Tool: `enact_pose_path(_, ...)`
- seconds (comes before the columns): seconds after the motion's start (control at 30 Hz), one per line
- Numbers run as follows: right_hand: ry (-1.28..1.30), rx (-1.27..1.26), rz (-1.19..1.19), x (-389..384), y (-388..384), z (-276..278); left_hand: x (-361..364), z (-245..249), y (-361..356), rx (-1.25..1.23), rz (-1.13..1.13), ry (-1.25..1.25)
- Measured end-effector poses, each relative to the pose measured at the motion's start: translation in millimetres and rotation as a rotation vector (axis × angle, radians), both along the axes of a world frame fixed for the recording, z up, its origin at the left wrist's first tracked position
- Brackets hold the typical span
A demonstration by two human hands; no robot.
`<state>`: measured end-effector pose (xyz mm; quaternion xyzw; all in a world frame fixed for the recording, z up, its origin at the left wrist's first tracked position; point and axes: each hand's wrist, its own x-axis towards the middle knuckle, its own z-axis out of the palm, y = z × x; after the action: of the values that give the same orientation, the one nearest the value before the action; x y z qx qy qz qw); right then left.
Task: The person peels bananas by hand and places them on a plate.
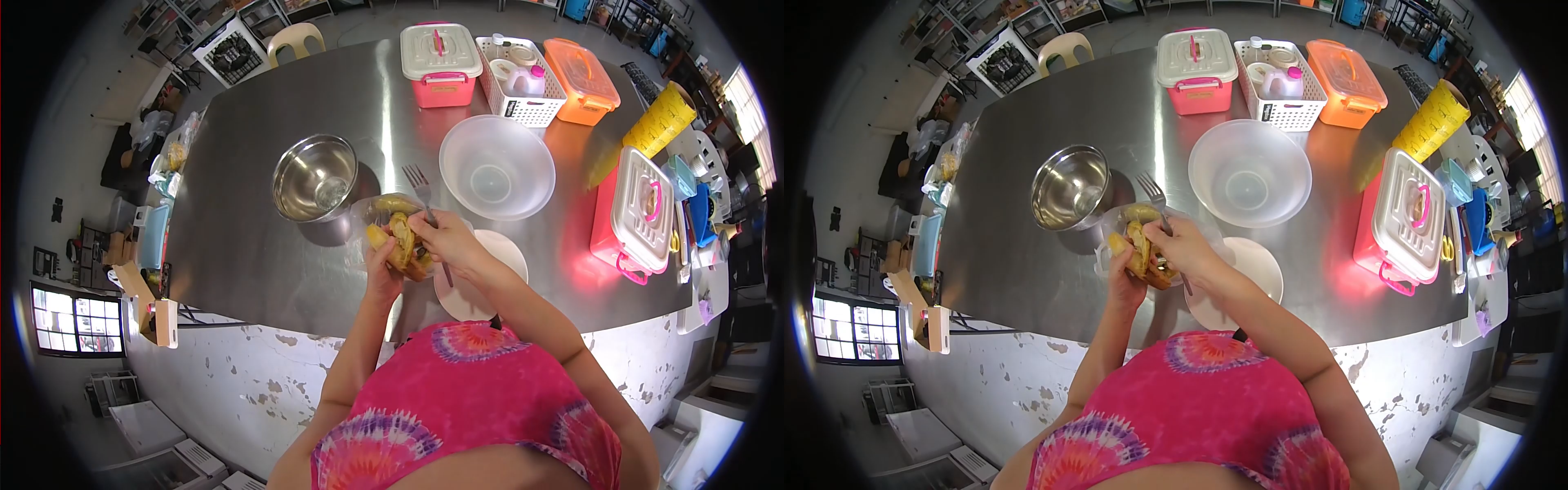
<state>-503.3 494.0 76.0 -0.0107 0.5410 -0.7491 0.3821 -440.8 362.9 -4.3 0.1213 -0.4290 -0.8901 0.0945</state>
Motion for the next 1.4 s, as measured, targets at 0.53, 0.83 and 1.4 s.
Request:
enact_pose_path(0.53,0.164,0.105,-0.233,-13,30,-14,12,4,-34,0.540,0.222,0.045)
enact_pose_path(0.83,0.251,0.039,-0.322,-9,32,-40,31,6,-94,0.609,0.375,0.153)
enact_pose_path(1.4,1.014,0.525,0.123,0,15,-94,35,19,-54,0.707,0.252,0.118)
